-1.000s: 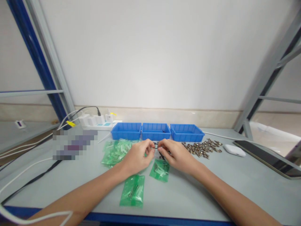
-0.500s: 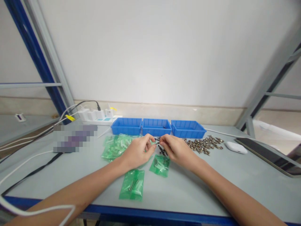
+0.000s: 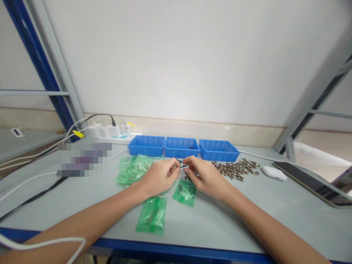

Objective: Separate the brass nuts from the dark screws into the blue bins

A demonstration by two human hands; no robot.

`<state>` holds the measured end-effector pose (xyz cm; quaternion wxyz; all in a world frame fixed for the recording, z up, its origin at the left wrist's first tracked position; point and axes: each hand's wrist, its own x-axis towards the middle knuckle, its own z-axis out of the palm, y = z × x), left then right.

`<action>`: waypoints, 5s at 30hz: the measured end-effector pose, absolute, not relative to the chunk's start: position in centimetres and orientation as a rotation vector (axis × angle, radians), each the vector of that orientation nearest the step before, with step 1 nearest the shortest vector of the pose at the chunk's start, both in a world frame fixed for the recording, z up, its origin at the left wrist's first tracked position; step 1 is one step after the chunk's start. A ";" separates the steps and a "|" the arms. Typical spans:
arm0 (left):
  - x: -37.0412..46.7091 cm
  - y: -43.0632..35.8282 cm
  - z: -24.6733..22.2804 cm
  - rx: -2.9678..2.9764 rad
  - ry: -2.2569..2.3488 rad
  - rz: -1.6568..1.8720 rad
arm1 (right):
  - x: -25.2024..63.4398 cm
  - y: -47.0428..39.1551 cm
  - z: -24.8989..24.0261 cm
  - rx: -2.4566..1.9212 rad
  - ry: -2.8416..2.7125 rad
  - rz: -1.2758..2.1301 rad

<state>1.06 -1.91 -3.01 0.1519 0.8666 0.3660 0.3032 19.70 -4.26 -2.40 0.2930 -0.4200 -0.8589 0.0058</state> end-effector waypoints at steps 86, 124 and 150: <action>1.5 -1.4 -1.6 1.574 0.951 1.046 | 19.7 -3.5 -2.5 -1.018 -1.887 -0.036; 0.6 -1.9 -0.3 2.200 1.230 0.986 | 18.8 -4.5 -0.8 -1.215 -1.398 0.829; -1.0 -0.8 -1.6 2.897 0.922 0.648 | 20.8 -3.4 -2.8 -1.478 -2.240 0.175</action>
